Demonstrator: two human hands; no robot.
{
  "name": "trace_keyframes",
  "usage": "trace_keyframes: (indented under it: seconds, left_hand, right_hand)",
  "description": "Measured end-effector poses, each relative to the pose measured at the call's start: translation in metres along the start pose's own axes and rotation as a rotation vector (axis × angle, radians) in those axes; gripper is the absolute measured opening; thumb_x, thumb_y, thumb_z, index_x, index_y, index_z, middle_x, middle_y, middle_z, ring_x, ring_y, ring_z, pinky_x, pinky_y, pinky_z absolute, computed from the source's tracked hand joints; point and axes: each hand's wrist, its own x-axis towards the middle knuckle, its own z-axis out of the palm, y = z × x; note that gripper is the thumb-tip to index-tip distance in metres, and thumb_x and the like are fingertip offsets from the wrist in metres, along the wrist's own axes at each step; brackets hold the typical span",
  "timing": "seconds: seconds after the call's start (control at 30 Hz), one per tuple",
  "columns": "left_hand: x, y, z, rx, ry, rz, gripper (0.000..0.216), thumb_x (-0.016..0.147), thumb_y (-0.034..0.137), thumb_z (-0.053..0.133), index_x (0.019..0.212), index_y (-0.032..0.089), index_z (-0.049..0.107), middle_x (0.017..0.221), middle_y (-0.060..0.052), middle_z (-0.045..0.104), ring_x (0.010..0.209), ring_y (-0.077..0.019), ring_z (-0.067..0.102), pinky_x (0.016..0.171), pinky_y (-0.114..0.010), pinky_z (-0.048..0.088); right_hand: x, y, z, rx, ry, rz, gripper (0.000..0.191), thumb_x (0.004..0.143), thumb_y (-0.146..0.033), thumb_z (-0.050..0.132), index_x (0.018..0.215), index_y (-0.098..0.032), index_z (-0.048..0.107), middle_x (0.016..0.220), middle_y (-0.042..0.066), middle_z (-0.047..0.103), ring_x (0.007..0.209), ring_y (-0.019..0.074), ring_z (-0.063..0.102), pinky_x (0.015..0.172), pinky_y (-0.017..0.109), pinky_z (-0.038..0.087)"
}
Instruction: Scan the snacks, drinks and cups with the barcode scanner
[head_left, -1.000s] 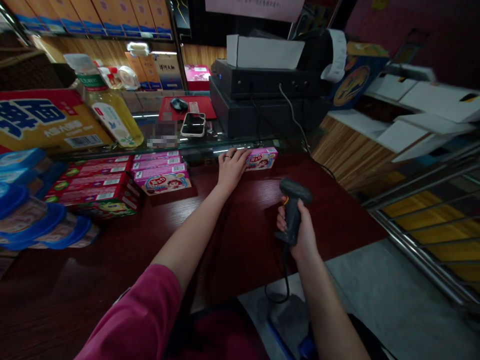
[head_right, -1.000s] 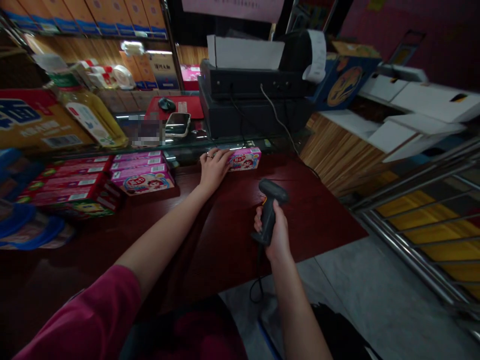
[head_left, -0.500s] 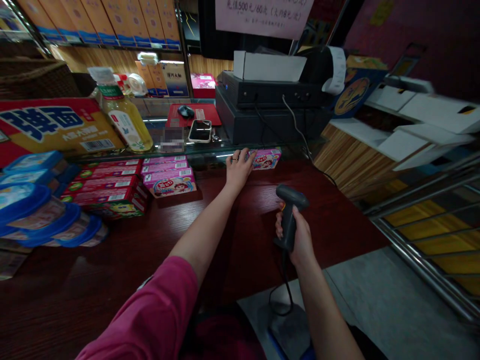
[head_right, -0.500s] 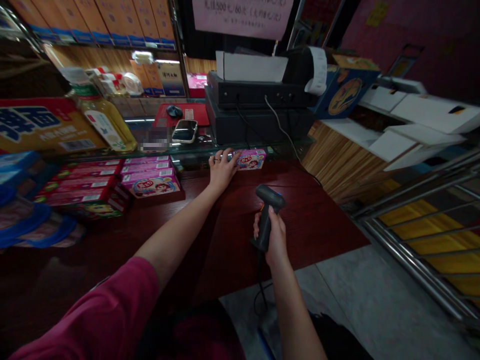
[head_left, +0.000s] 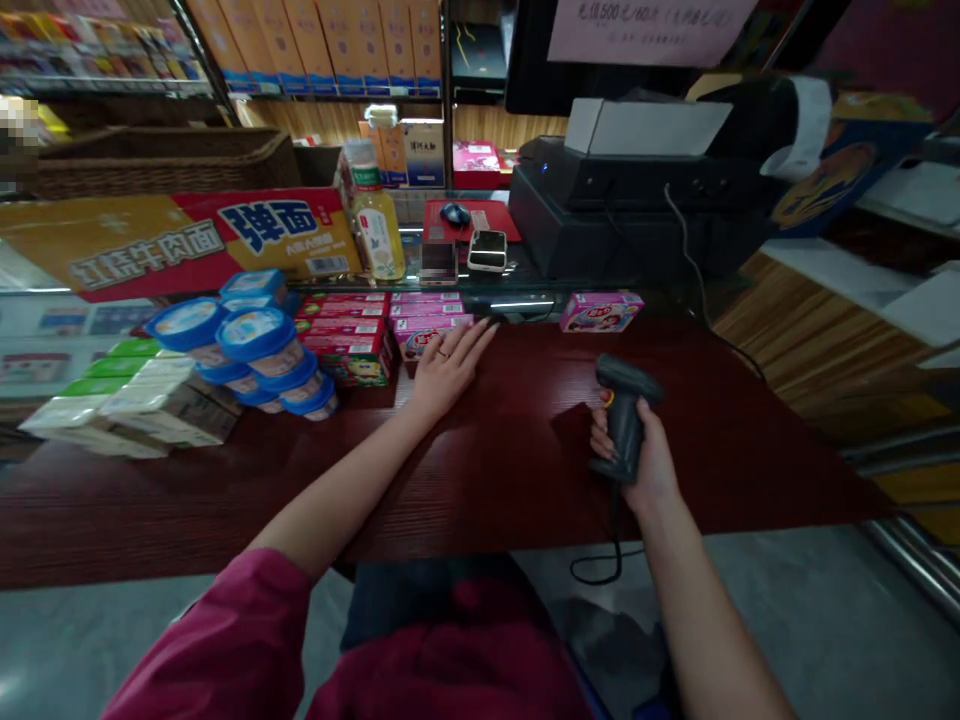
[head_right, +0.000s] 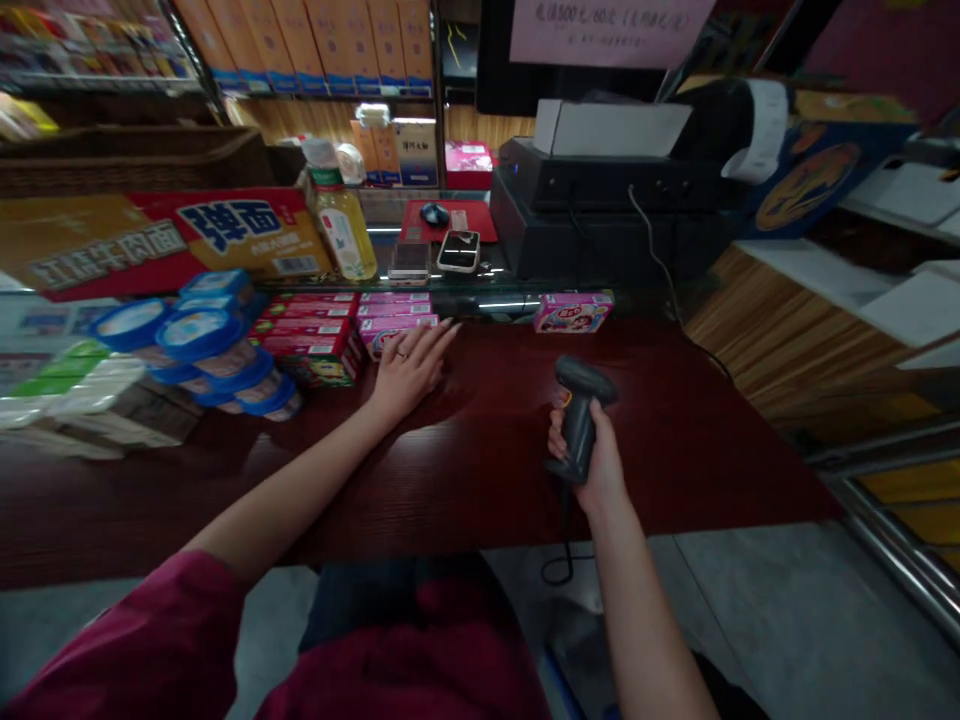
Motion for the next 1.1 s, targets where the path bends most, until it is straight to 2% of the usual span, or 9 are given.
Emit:
trace_keyframes:
  seconds: [0.07, 0.13, 0.2, 0.27, 0.37, 0.53, 0.63, 0.87, 1.1]
  left_hand:
    - [-0.018, -0.024, -0.023, 0.035, 0.024, -0.095, 0.073, 0.097, 0.015, 0.048, 0.166, 0.032, 0.028, 0.167, -0.005, 0.038, 0.157, -0.0288, 0.035, 0.129, -0.054, 0.026]
    - [-0.029, -0.040, -0.037, 0.060, 0.058, -0.189, 0.074, 0.095, 0.016, 0.050, 0.166, 0.023, 0.028, 0.169, -0.011, 0.032, 0.159, -0.0309, 0.029, 0.130, -0.057, 0.022]
    - [-0.034, -0.045, -0.043, 0.071, 0.064, -0.239, 0.072, 0.095, 0.016, 0.050, 0.164, 0.018, 0.032, 0.169, -0.015, 0.031, 0.160, -0.0315, 0.027, 0.130, -0.060, 0.019]
    - [-0.035, -0.044, -0.045, 0.068, 0.052, -0.231, 0.064, 0.096, 0.017, 0.048, 0.160, 0.018, 0.040, 0.168, -0.014, 0.035, 0.160, -0.0308, 0.026, 0.130, -0.060, 0.019]
    - [-0.034, -0.038, -0.047, 0.042, 0.022, -0.150, 0.051, 0.099, 0.019, 0.048, 0.149, 0.024, 0.053, 0.164, -0.008, 0.043, 0.159, -0.0305, 0.028, 0.129, -0.060, 0.020]
    - [-0.036, -0.041, -0.048, 0.039, -0.019, -0.103, 0.044, 0.105, 0.026, 0.043, 0.147, 0.030, 0.055, 0.151, -0.008, 0.060, 0.142, -0.0303, 0.053, 0.121, -0.057, 0.030]
    - [-0.038, -0.042, -0.047, 0.035, -0.067, -0.044, 0.042, 0.107, 0.031, 0.043, 0.146, 0.032, 0.057, 0.142, -0.010, 0.067, 0.134, -0.0301, 0.059, 0.115, -0.055, 0.034]
    - [-0.039, -0.037, -0.050, -0.002, -0.097, 0.075, 0.041, 0.108, 0.029, 0.042, 0.145, 0.033, 0.059, 0.141, -0.008, 0.067, 0.136, -0.0258, 0.058, 0.116, -0.052, 0.034]
    - [-0.041, -0.041, -0.046, -0.001, -0.081, 0.093, 0.038, 0.108, 0.026, 0.044, 0.141, 0.037, 0.059, 0.140, -0.005, 0.068, 0.134, -0.0240, 0.060, 0.115, -0.048, 0.037]
  right_hand:
    - [0.003, 0.015, 0.024, -0.015, -0.061, 0.050, 0.038, 0.082, -0.053, 0.073, 0.099, -0.019, 0.068, 0.068, -0.001, 0.058, 0.045, 0.0072, 0.040, 0.037, 0.016, 0.036]
    - [0.005, 0.030, 0.046, -0.036, -0.119, 0.103, 0.035, 0.085, -0.052, 0.070, 0.098, -0.019, 0.068, 0.068, -0.001, 0.059, 0.044, 0.0076, 0.040, 0.037, 0.016, 0.035]
    - [0.005, 0.043, 0.063, -0.063, -0.162, 0.149, 0.036, 0.086, -0.052, 0.069, 0.100, -0.019, 0.069, 0.069, -0.001, 0.061, 0.043, 0.0077, 0.040, 0.037, 0.017, 0.035]
    - [0.004, 0.051, 0.071, -0.100, -0.185, 0.171, 0.041, 0.085, -0.053, 0.071, 0.106, -0.018, 0.069, 0.070, 0.000, 0.062, 0.043, 0.0077, 0.042, 0.038, 0.018, 0.035]
    - [-0.003, 0.054, 0.070, -0.150, -0.180, 0.168, 0.047, 0.082, -0.055, 0.074, 0.108, -0.016, 0.069, 0.069, 0.000, 0.063, 0.041, 0.0084, 0.044, 0.037, 0.019, 0.035]
    - [-0.017, 0.052, 0.060, -0.170, -0.146, 0.115, 0.046, 0.077, -0.059, 0.077, 0.096, -0.018, 0.067, 0.068, 0.000, 0.062, 0.040, 0.0086, 0.044, 0.034, 0.020, 0.032]
    - [-0.019, 0.053, 0.058, -0.182, -0.130, 0.084, 0.047, 0.077, -0.060, 0.078, 0.096, -0.019, 0.067, 0.068, 0.000, 0.062, 0.040, 0.0087, 0.045, 0.034, 0.020, 0.032]
    - [-0.018, 0.055, 0.058, -0.210, -0.125, 0.064, 0.048, 0.075, -0.062, 0.079, 0.091, -0.019, 0.065, 0.065, -0.001, 0.059, 0.039, 0.0086, 0.043, 0.032, 0.021, 0.029]
    - [-0.019, 0.054, 0.061, -0.213, -0.113, 0.026, 0.046, 0.078, -0.062, 0.077, 0.091, -0.019, 0.066, 0.063, -0.002, 0.057, 0.040, 0.0083, 0.042, 0.032, 0.020, 0.028]
